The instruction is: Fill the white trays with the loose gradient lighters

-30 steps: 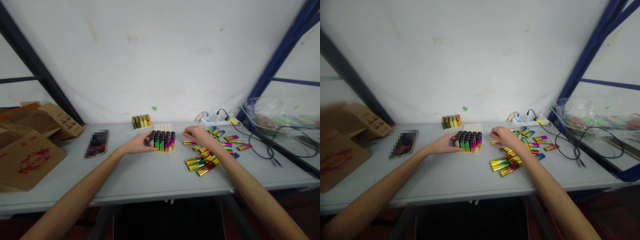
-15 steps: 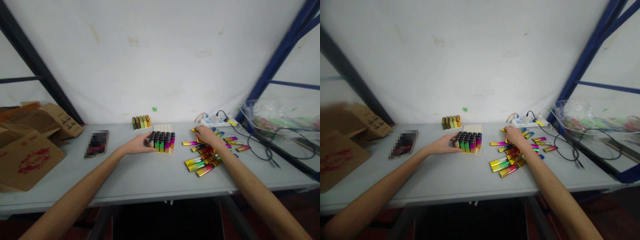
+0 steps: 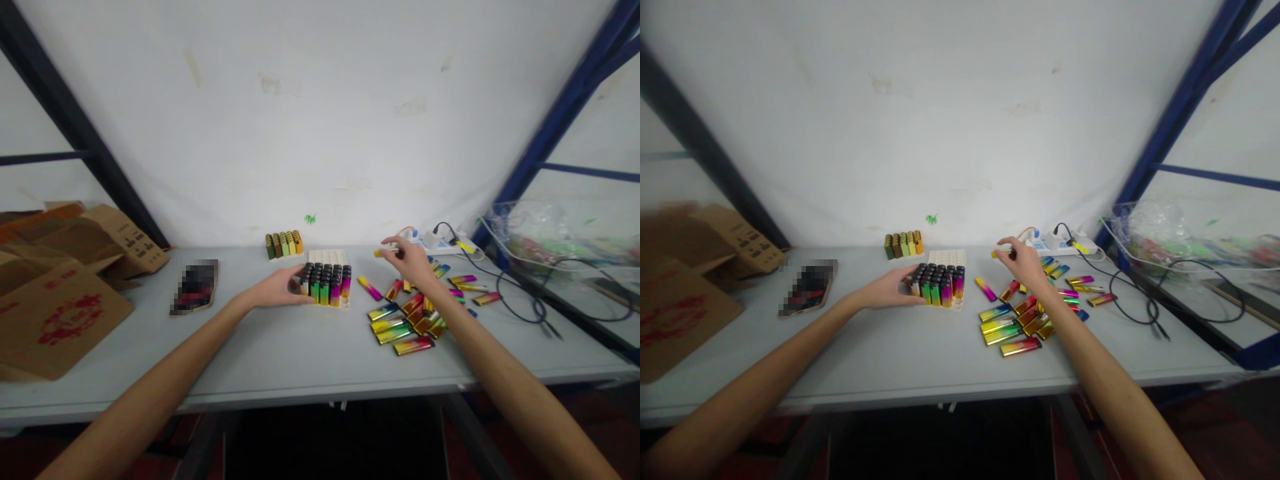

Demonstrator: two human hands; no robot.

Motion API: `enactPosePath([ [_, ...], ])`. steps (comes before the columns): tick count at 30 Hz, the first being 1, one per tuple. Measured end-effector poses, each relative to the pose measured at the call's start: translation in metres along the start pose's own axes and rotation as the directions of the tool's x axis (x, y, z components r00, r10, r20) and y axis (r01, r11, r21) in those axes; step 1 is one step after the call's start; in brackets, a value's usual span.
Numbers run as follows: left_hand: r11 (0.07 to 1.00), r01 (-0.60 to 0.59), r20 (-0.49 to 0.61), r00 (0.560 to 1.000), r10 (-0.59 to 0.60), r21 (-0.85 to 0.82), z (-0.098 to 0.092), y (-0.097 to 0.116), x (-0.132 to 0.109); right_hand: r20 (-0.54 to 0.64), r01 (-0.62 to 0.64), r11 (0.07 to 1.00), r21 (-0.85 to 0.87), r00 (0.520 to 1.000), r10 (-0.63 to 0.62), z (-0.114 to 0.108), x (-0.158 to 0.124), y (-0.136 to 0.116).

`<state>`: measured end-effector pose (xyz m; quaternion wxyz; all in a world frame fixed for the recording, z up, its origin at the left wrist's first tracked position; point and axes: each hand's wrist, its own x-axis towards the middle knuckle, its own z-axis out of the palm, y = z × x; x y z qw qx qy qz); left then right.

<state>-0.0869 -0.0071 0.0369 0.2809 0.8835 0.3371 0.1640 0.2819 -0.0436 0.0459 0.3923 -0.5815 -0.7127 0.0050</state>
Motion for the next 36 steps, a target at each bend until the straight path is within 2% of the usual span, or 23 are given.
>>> enactPosePath([
  [3, 1.000, -0.001, -0.004, 1.000, 0.001, -0.002, 0.001, -0.002, 0.000, 0.051, -0.040, 0.990, 0.136, 0.998, 0.034, 0.005, -0.002, -0.004],
  [8, 1.000, 0.003, -0.011, 1.000, -0.003, -0.003, 0.002, -0.005, 0.001, 0.147, -0.037, 0.933, 0.358, 0.989, -0.018, 0.014, -0.004, -0.020],
  [11, 1.000, -0.004, -0.011, 1.000, 0.004, -0.007, 0.002, -0.005, 0.001, 0.269, -0.137, 0.826, 0.547, 0.963, -0.018, 0.014, -0.009, -0.036],
  [14, 1.000, -0.004, -0.001, 1.000, 0.004, -0.005, 0.002, -0.005, 0.001, 0.380, -0.246, 0.709, 0.661, 0.925, -0.034, 0.015, -0.014, -0.046],
  [18, 1.000, 0.005, 0.001, 1.000, -0.005, -0.009, 0.001, -0.001, 0.000, 0.411, -0.320, 0.598, 0.735, 0.912, -0.018, 0.028, -0.016, -0.051],
  [22, 1.000, 0.010, 0.006, 1.000, -0.010, -0.018, 0.000, 0.002, 0.000, 0.514, -0.467, 0.465, 0.752, 0.857, 0.028, 0.040, -0.015, -0.052],
  [24, 1.000, 0.014, 0.004, 1.000, -0.014, -0.010, 0.000, 0.001, 0.000, 0.536, -0.502, 0.417, 0.758, 0.843, 0.040, 0.044, -0.015, -0.053],
  [29, 1.000, 0.004, -0.004, 1.000, -0.004, -0.007, 0.001, -0.002, 0.001, 0.540, -0.536, 0.410, 0.738, 0.833, 0.118, 0.044, -0.018, -0.056],
  [36, 0.999, -0.006, -0.010, 1.000, 0.006, -0.039, 0.000, 0.000, 0.001, 0.531, -0.521, 0.435, 0.734, 0.840, 0.111, 0.042, -0.019, -0.056],
])
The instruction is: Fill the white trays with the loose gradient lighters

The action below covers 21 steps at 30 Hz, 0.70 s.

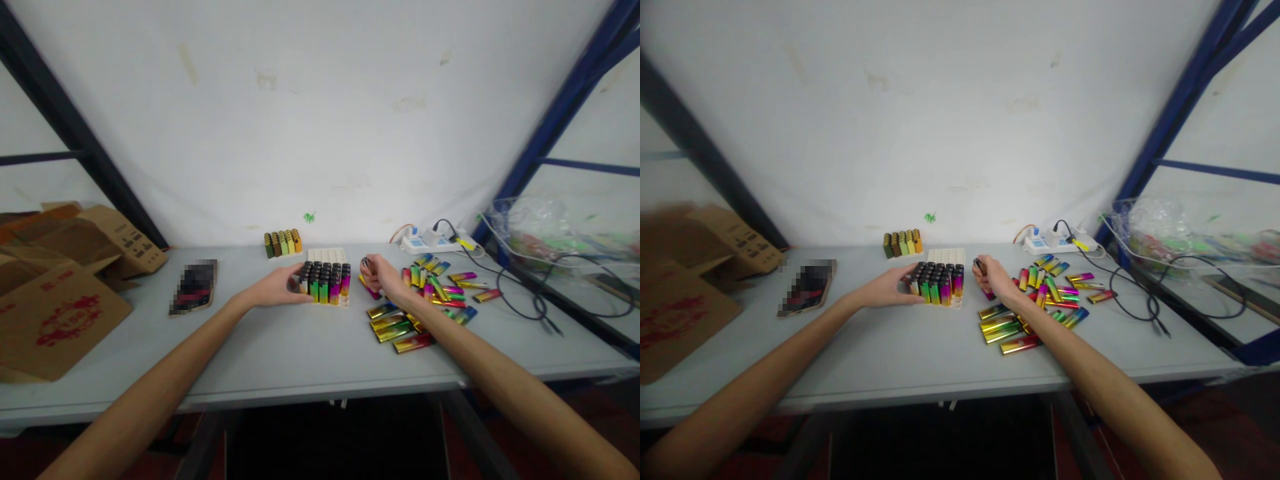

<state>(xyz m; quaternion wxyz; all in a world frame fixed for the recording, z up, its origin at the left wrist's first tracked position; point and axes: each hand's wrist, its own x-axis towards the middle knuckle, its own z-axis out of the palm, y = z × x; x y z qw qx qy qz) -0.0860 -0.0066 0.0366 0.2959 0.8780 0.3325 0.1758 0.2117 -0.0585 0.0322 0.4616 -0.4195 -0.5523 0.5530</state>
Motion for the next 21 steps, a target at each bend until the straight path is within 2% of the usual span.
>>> enactPosePath([
  [3, 1.000, -0.008, 0.009, 1.000, 0.008, 0.009, 0.000, 0.001, 0.000, -0.005, 0.025, 0.999, 0.023, 1.000, -0.025, 0.000, 0.003, 0.000],
  [7, 1.000, -0.022, 0.019, 1.000, 0.022, 0.004, -0.001, 0.002, 0.000, -0.015, 0.124, 0.992, 0.016, 0.992, -0.123, -0.002, 0.004, 0.000],
  [10, 1.000, -0.025, 0.012, 1.000, 0.025, 0.014, 0.000, 0.002, 0.000, -0.027, 0.219, 0.964, -0.152, 0.974, -0.226, -0.004, 0.001, -0.003],
  [14, 0.999, -0.035, 0.013, 0.999, 0.035, 0.007, 0.000, 0.000, 0.000, -0.066, 0.303, 0.857, -0.416, 0.930, -0.361, -0.003, -0.007, -0.014],
  [16, 1.000, -0.019, 0.009, 1.000, 0.019, 0.018, 0.001, -0.001, 0.000, -0.063, 0.310, 0.839, -0.447, 0.925, -0.375, -0.002, -0.012, -0.019],
  [21, 1.000, -0.016, 0.007, 1.000, 0.016, 0.017, 0.001, -0.001, 0.000, 0.056, 0.291, 0.846, -0.447, 0.953, -0.298, 0.002, -0.021, -0.022],
])
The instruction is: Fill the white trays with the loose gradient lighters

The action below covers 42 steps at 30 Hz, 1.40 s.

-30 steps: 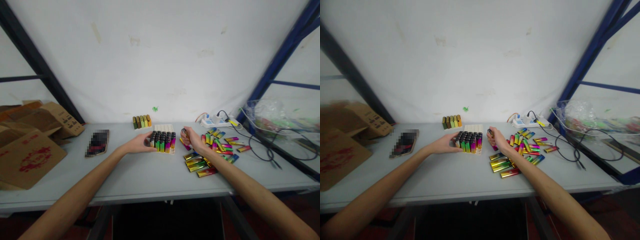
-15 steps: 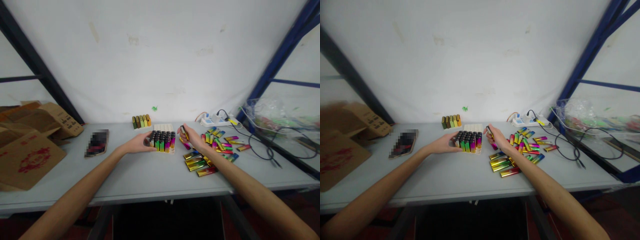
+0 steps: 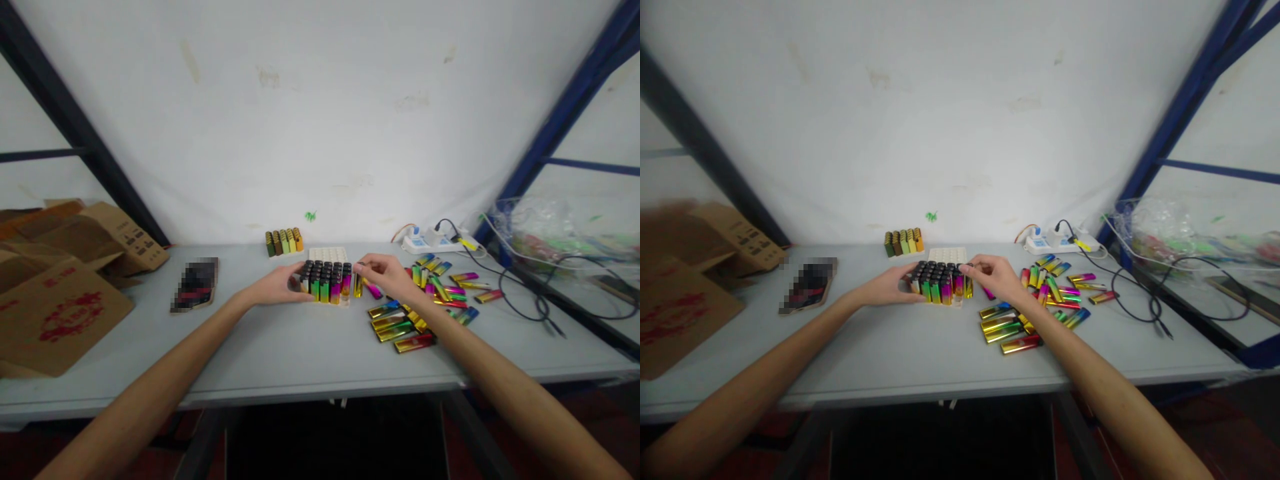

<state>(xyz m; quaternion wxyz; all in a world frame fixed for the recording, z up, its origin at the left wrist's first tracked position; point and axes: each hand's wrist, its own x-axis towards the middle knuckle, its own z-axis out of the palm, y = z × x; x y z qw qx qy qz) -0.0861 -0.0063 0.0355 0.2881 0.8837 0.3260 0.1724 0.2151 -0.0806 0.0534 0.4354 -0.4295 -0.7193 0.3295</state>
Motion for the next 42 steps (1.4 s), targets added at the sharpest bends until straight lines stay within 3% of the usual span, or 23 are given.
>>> enactPosePath([
  [4, 1.000, -0.013, 0.001, 1.000, 0.013, -0.009, -0.001, 0.002, 0.000, 0.043, -0.029, 0.998, -0.053, 0.999, 0.031, 0.006, -0.003, 0.002],
  [10, 1.000, 0.012, 0.002, 1.000, -0.012, -0.008, 0.000, 0.001, 0.000, 0.058, 0.046, 0.972, -0.231, 0.998, -0.033, 0.009, -0.003, 0.003],
  [20, 1.000, 0.004, -0.011, 1.000, -0.004, -0.025, 0.001, -0.001, -0.001, 0.117, 0.076, 0.957, -0.281, 0.992, -0.044, 0.012, -0.003, 0.003],
  [27, 1.000, 0.000, -0.004, 1.000, 0.000, -0.012, 0.000, 0.000, 0.000, 0.160, 0.161, 0.855, -0.494, 0.983, -0.093, 0.011, 0.002, 0.009],
  [31, 1.000, -0.002, -0.005, 1.000, 0.002, -0.022, 0.000, 0.000, 0.000, 0.200, 0.152, 0.835, -0.529, 0.978, -0.051, -0.007, 0.004, 0.008],
  [36, 1.000, -0.006, -0.005, 1.000, 0.006, -0.020, 0.000, 0.001, 0.000, 0.079, 0.103, 0.707, -0.699, 0.995, -0.067, -0.053, 0.008, 0.023],
  [39, 1.000, 0.010, 0.008, 1.000, -0.010, -0.003, -0.001, 0.000, 0.000, 0.063, 0.024, 0.651, -0.759, 0.997, 0.036, -0.076, 0.009, 0.036],
  [42, 1.000, 0.013, 0.006, 1.000, -0.013, 0.005, 0.000, 0.000, 0.000, 0.083, -0.027, 0.597, -0.802, 0.984, 0.156, -0.084, 0.008, 0.046],
])
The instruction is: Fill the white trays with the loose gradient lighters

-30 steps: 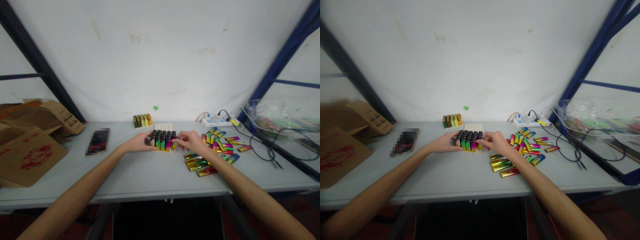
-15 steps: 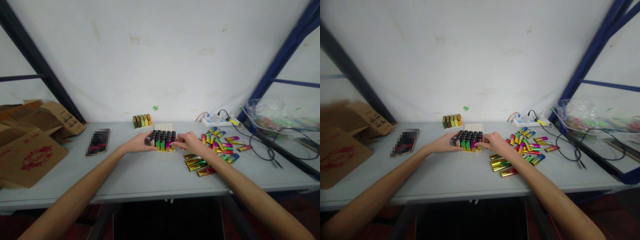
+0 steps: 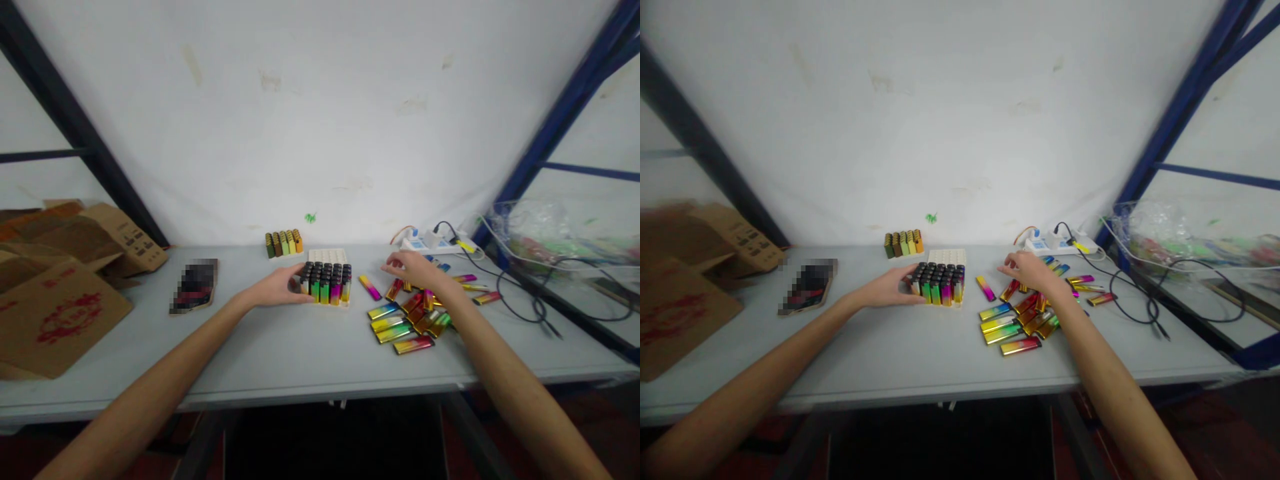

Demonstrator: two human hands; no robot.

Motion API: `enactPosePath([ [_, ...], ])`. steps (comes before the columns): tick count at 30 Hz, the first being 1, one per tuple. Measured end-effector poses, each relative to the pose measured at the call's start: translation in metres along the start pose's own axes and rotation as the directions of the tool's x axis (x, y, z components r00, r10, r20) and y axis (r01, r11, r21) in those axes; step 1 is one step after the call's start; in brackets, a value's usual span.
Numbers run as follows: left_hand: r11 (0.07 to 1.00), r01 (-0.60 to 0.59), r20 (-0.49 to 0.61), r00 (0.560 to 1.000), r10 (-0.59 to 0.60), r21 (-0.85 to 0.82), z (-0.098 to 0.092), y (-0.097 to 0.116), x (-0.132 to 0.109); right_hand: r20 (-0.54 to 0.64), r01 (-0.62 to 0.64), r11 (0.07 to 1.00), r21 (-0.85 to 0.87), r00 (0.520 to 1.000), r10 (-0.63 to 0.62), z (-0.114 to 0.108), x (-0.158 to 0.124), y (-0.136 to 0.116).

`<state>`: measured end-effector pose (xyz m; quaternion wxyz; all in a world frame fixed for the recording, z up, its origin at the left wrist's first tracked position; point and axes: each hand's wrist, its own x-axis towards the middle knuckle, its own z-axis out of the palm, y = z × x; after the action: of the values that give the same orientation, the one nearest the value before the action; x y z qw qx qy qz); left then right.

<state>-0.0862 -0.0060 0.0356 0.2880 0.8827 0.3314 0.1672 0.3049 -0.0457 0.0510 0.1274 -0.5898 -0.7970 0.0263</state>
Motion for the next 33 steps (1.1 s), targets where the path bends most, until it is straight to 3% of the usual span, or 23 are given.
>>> enactPosePath([
  [5, 1.000, 0.000, 0.004, 1.000, 0.000, -0.007, 0.000, 0.002, 0.000, 0.049, -0.037, 0.998, -0.049, 0.998, 0.039, 0.000, -0.004, -0.004],
  [11, 1.000, -0.001, 0.005, 1.000, 0.001, -0.005, -0.001, 0.002, -0.001, 0.155, 0.016, 0.991, 0.135, 0.987, -0.037, -0.008, -0.009, -0.012],
  [17, 1.000, -0.028, 0.001, 1.000, 0.028, -0.013, 0.000, 0.000, -0.001, 0.224, -0.031, 0.970, 0.240, 0.974, -0.024, -0.021, -0.017, -0.001],
  [21, 0.999, -0.034, -0.002, 0.999, 0.034, -0.015, 0.000, -0.001, -0.001, 0.311, 0.018, 0.950, 0.312, 0.943, -0.120, -0.024, -0.022, -0.005],
  [25, 0.999, -0.038, -0.002, 0.999, 0.038, -0.008, 0.000, 0.000, -0.001, 0.396, 0.078, 0.935, 0.345, 0.891, -0.221, -0.015, -0.021, -0.021],
  [28, 1.000, -0.028, -0.008, 1.000, 0.028, -0.003, 0.000, 0.000, -0.001, 0.377, 0.104, 0.943, 0.316, 0.899, -0.225, -0.007, -0.018, -0.029],
  [33, 1.000, -0.010, -0.007, 1.000, 0.010, 0.000, 0.000, -0.001, 0.000, 0.233, 0.166, 0.910, 0.380, 0.935, -0.268, -0.006, -0.015, -0.030],
])
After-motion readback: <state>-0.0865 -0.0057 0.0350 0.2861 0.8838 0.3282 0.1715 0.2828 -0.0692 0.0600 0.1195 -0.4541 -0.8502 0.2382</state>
